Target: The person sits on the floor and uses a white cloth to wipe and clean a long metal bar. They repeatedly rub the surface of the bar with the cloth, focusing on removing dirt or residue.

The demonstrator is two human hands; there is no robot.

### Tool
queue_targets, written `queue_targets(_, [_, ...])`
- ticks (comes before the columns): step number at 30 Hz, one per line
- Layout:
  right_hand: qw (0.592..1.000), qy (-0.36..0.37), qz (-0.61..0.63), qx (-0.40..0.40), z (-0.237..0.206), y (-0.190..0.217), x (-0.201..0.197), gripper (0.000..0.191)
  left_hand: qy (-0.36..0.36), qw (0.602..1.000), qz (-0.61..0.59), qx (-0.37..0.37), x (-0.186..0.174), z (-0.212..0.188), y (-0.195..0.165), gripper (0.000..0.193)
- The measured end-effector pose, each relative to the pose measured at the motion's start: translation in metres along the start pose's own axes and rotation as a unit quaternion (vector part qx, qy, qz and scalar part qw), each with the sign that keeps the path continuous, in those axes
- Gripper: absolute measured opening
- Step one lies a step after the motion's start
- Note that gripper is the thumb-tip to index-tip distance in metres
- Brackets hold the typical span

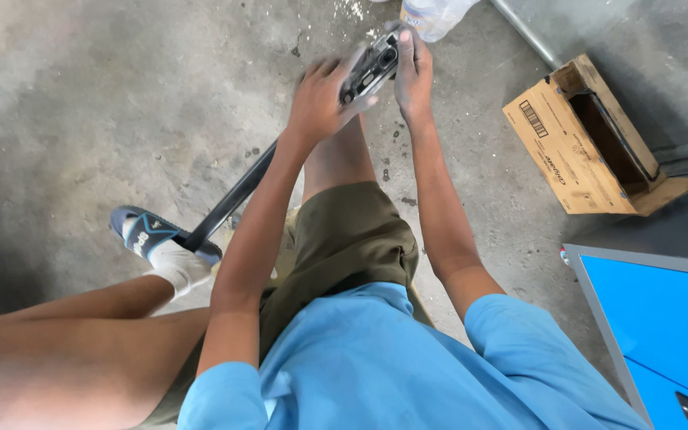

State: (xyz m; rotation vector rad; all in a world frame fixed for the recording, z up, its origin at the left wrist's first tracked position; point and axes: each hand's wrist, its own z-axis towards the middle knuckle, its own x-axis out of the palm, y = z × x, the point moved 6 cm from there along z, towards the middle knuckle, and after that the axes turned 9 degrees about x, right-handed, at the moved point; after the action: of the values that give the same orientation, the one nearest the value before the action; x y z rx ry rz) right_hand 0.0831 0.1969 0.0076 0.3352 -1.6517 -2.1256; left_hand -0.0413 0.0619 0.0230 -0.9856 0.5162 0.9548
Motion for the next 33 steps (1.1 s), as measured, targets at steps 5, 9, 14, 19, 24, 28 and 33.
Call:
queue_targets(5, [0.999, 0.022, 0.021, -0.017, -0.001, -0.001, -0.002, 0.045, 0.007, 0.998, 0.064, 0.029, 0.014, -0.001, -0.009, 0.072])
queue_targets(9, [0.999, 0.025, 0.023, -0.034, -0.003, -0.003, -0.002, 0.045, 0.023, 0.998, 0.054, -0.013, 0.008, -0.032, -0.002, 0.071])
queue_targets(14, [0.999, 0.009, 0.021, -0.03, -0.001, 0.001, 0.0, 0.044, 0.052, 0.996, 0.07, -0.003, 0.002, -0.026, -0.004, 0.071])
queue_targets(19, [0.999, 0.019, 0.041, -0.025, -0.001, 0.01, 0.005, 0.045, 0.064, 0.993, 0.097, 0.036, 0.001, 0.01, -0.005, 0.071])
queue_targets(24, [0.999, 0.016, 0.0, -0.041, -0.003, 0.015, 0.006, 0.043, 0.032, 0.992, -0.009, 0.118, 0.005, 0.046, -0.003, 0.029])
queue_targets(28, [1.0, -0.001, -0.007, -0.005, 0.003, 0.015, 0.007, 0.044, -0.011, 0.996, -0.042, 0.081, -0.005, 0.064, 0.006, 0.045])
queue_targets(33, [1.0, 0.001, -0.013, -0.016, 0.006, 0.023, 0.011, 0.044, -0.024, 0.997, -0.076, 0.021, -0.012, 0.078, 0.009, 0.017])
